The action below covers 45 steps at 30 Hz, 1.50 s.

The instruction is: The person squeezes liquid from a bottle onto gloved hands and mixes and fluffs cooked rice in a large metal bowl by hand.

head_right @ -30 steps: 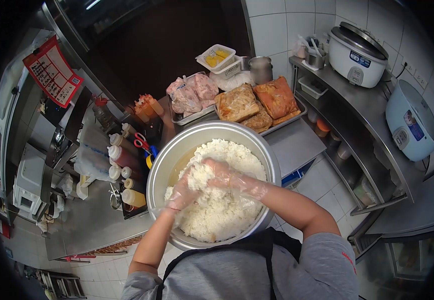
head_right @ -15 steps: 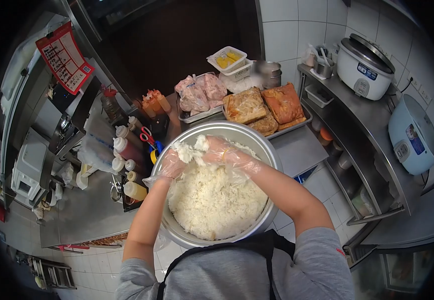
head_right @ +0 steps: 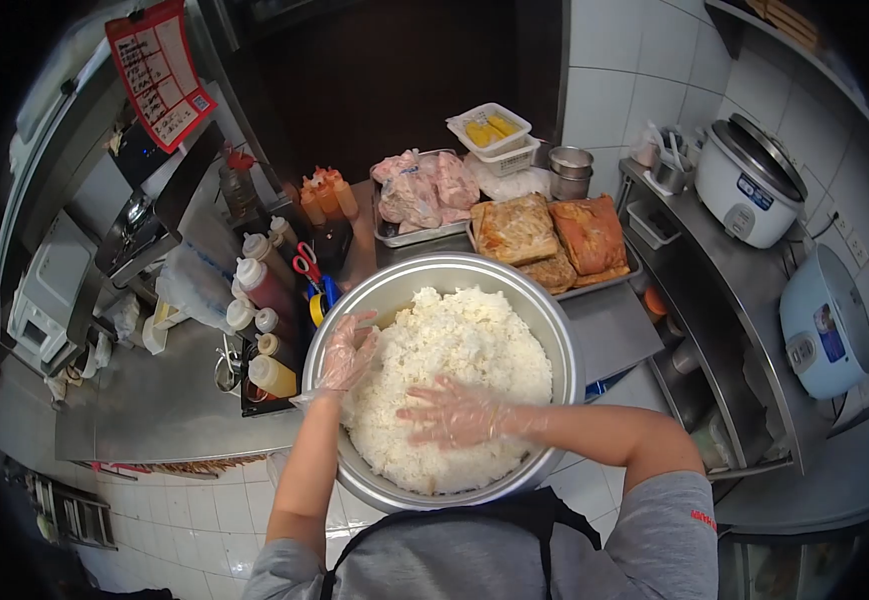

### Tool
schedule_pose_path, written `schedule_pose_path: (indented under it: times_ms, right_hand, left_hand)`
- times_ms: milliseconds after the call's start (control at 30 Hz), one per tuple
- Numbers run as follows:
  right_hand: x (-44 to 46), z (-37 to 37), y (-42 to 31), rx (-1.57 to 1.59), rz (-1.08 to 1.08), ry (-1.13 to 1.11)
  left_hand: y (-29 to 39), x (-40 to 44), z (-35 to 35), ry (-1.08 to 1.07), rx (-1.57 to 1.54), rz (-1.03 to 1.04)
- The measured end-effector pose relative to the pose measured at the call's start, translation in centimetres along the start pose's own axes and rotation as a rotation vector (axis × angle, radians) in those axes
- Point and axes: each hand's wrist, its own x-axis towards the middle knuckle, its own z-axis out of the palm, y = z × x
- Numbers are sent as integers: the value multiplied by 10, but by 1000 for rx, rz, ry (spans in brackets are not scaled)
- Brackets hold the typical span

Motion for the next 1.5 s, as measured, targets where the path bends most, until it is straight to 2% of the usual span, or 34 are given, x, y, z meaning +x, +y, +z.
schedule_pose_path:
  times_ms: [33,67,133,200,233,333,400,433,533,767,833,967,1167,1300,1500]
  right_hand:
    - [7,4,13,-20,-45,23]
    - [16,8,26,-55,-52,8]
    - [33,-12,38,-163,-68,-104]
    - [47,0,59,-154,-32,10]
    - [56,-4,66,-152,-12,68]
    - [94,-25,73,-248,387,-52]
    - [120,-15,71,-238,405,24]
    - [132,-11,69,-233,418,61]
    - [166,-1,47,199,451,-212]
    - [210,38,100,357,475,-389]
    - [215,41,111,375,477,-406]
    - [217,54,120,400,463,-425]
    - [216,65,122,476,440,-426]
    - [207,65,121,537,420,-400]
    - [197,54,113,676,360,-303]
  left_hand:
    - [-6,-3,3,78,-24,-11]
    - [-14,-1,5,258,-72,116]
    - [-12,1,-1,344,-76,169]
    - [-8,1,-7,421,-93,208]
    - [-4,1,-6,454,-257,158]
    - [-1,2,-10,519,-284,169]
    - [-4,3,-11,556,-320,180]
    - [-5,2,-14,540,-287,182]
    - [-4,0,-13,544,-291,191]
    - [-5,5,-19,514,-223,209]
    - [-5,10,-18,494,-210,211]
    - [-5,18,-17,536,-120,353]
    - [2,16,-20,471,-184,307]
    - [-8,19,-13,512,-132,294]
    - [-16,17,-14,430,-339,139]
